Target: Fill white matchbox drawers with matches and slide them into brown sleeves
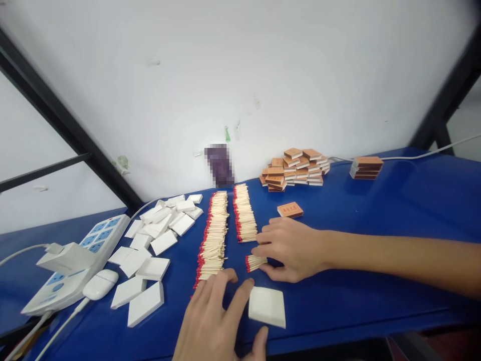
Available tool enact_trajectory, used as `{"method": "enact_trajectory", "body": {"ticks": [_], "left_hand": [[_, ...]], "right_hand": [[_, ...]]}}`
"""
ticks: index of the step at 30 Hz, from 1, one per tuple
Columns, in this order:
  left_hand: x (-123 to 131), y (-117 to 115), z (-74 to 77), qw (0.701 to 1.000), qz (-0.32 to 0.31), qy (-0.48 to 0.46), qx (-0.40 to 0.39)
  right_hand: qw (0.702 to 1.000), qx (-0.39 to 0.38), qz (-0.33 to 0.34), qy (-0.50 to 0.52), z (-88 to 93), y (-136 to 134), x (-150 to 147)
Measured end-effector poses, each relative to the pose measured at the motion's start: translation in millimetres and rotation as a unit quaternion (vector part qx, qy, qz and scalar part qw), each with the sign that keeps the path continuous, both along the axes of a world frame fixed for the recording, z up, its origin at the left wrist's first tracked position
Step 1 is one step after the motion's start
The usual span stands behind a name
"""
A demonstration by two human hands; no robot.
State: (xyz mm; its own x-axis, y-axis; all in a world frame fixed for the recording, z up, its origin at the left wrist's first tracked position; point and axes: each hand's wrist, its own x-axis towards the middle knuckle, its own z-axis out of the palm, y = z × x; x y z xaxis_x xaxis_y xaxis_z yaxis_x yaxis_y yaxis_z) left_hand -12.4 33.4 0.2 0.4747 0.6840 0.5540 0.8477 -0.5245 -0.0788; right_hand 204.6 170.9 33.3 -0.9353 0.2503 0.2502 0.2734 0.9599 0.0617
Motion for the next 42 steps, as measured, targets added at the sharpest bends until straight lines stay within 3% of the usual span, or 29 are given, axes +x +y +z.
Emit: {"method": "enact_trajectory", "body": {"ticks": [9,14,18,22,28,42], "left_hand": [[-1,2,-1.9,1.000,-0.006,0.001,0.007],[2,0,1.4,1.000,-0.006,-0.012,-0.012],[4,-2,5.2,0.999,-0.007,-0.031,-0.024],[3,-4,4.1,0.999,-0.002,-0.047,-0.023],[-2,-2,-2.7,0.999,-0.008,-0.020,-0.031],[-4,0,-2.4,1.000,-0.011,-0.002,-0.015]], "right_hand": [[0.993,-0.007,0.024,-0.111,23.9,-3,-2],[0.994,0.013,0.035,-0.098,28.5,-7,-7],[0.988,0.016,0.032,-0.147,32.8,-11,-12],[0.980,-0.030,0.017,-0.197,44.7,-12,-19],[0.956,-0.144,-0.081,-0.242,60.8,-11,-22],[0.963,-0.150,-0.080,-0.211,61.8,-15,-25]]}}
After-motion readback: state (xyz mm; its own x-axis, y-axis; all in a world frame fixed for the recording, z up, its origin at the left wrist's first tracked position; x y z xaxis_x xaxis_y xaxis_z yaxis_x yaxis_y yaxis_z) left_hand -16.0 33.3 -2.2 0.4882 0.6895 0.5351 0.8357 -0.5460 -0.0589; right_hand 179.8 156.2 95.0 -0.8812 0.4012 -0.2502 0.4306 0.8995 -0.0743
